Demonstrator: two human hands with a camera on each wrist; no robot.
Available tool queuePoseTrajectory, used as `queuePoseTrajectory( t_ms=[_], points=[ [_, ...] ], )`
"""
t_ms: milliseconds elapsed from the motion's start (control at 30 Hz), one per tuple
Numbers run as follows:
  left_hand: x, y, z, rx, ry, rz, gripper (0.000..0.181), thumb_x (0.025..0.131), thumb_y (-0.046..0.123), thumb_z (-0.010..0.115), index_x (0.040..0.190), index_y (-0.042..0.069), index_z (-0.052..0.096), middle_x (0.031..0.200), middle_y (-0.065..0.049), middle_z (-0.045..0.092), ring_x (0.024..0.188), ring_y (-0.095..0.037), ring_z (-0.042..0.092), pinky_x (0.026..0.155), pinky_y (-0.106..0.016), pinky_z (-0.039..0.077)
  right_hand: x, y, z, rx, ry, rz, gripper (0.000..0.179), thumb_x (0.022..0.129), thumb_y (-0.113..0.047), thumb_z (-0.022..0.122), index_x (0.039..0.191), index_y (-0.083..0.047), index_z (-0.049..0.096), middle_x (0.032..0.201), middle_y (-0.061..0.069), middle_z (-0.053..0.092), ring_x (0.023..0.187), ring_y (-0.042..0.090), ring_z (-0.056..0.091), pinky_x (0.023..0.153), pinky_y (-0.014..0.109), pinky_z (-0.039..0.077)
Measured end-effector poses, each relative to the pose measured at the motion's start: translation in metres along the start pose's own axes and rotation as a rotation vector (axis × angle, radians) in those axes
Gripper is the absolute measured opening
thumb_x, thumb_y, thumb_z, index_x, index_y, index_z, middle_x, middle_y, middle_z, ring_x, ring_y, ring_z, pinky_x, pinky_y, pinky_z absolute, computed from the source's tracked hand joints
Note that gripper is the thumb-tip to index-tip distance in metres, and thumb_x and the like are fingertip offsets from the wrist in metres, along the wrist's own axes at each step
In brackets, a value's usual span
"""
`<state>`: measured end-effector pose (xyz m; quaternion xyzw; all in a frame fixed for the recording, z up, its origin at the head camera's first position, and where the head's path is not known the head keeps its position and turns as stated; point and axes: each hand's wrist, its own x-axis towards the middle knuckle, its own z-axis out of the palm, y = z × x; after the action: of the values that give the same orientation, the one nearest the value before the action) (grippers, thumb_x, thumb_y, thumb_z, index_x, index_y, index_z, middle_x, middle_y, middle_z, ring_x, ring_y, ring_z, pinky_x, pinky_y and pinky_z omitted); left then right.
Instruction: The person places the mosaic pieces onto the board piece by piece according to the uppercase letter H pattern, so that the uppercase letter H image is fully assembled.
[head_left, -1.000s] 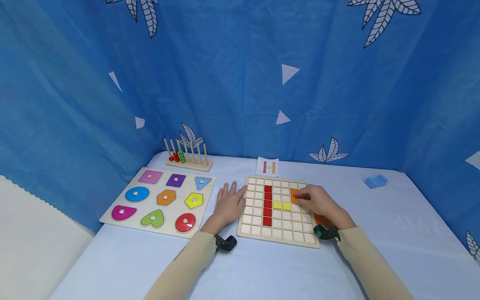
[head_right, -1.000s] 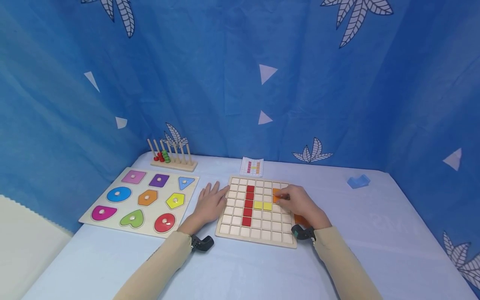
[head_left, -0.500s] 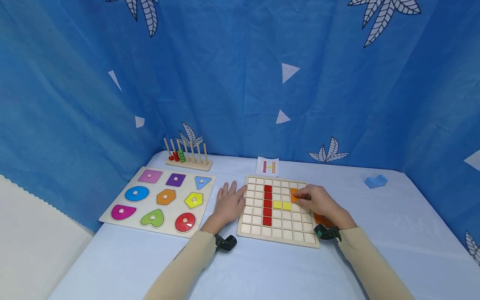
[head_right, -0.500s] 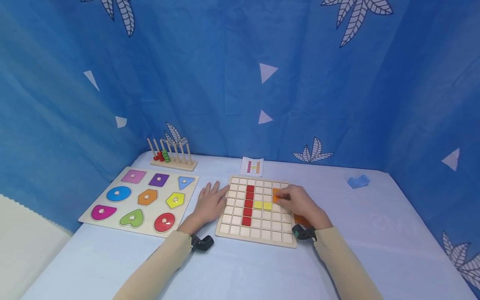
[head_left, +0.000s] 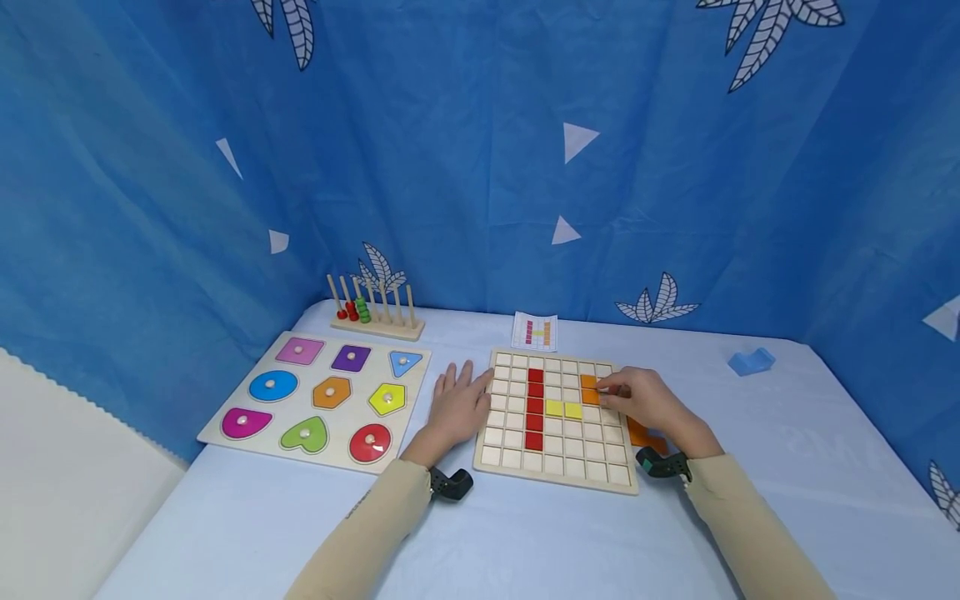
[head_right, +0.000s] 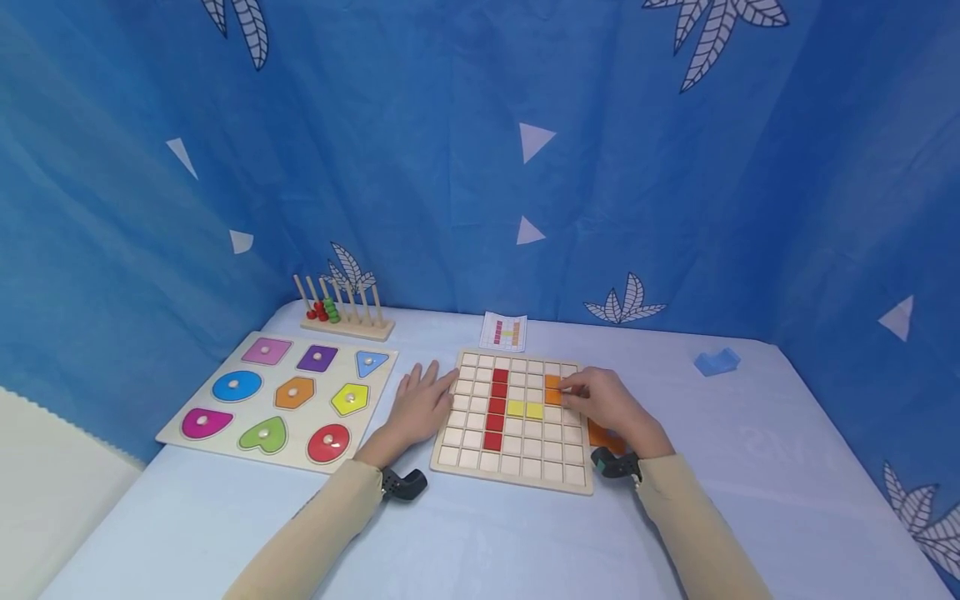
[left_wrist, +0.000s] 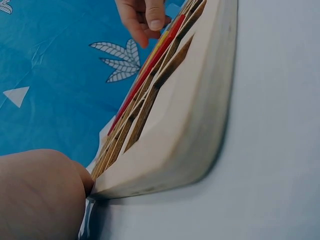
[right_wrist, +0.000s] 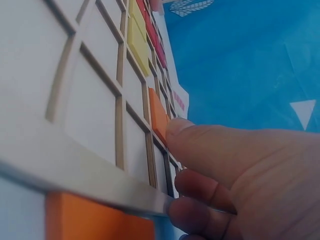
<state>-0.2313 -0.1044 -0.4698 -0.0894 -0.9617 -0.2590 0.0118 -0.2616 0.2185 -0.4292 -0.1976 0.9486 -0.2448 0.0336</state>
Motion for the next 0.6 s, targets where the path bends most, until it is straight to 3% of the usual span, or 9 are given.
queuePoseTrajectory(
  t_ms=[300,600],
  points=[
    [-0.0006,0.0005,-0.0016,-0.003,-0.002,-0.006,0.050,0.106,0.030,0.041,0.155,0.019,0.047,0.167,-0.022,0.027,0.157,-0.048,0.012,0.127,-0.061,0.010,-0.0001,0.0008,-0.0038,0.003,-0.010,0.020,0.033,0.091,-0.015,0.076,0.121,-0.004,0.075,0.094,0.007,0.069,0.078,0.017,0.054,0.063,0.024,0.049],
    [-0.0004,0.0014,-0.0007,-0.002,-0.001,-0.008,0.050,0.106,0.031,0.041,0.155,0.019,0.046,0.167,-0.022,0.027,0.157,-0.047,0.012,0.127,-0.061,0.009,-0.0066,-0.0007,-0.0099,-0.003,-0.036,0.056,0.035,0.090,-0.018,0.078,0.121,-0.004,0.074,0.095,0.008,0.069,0.078,0.017,0.054,0.059,0.024,0.048]
  ],
)
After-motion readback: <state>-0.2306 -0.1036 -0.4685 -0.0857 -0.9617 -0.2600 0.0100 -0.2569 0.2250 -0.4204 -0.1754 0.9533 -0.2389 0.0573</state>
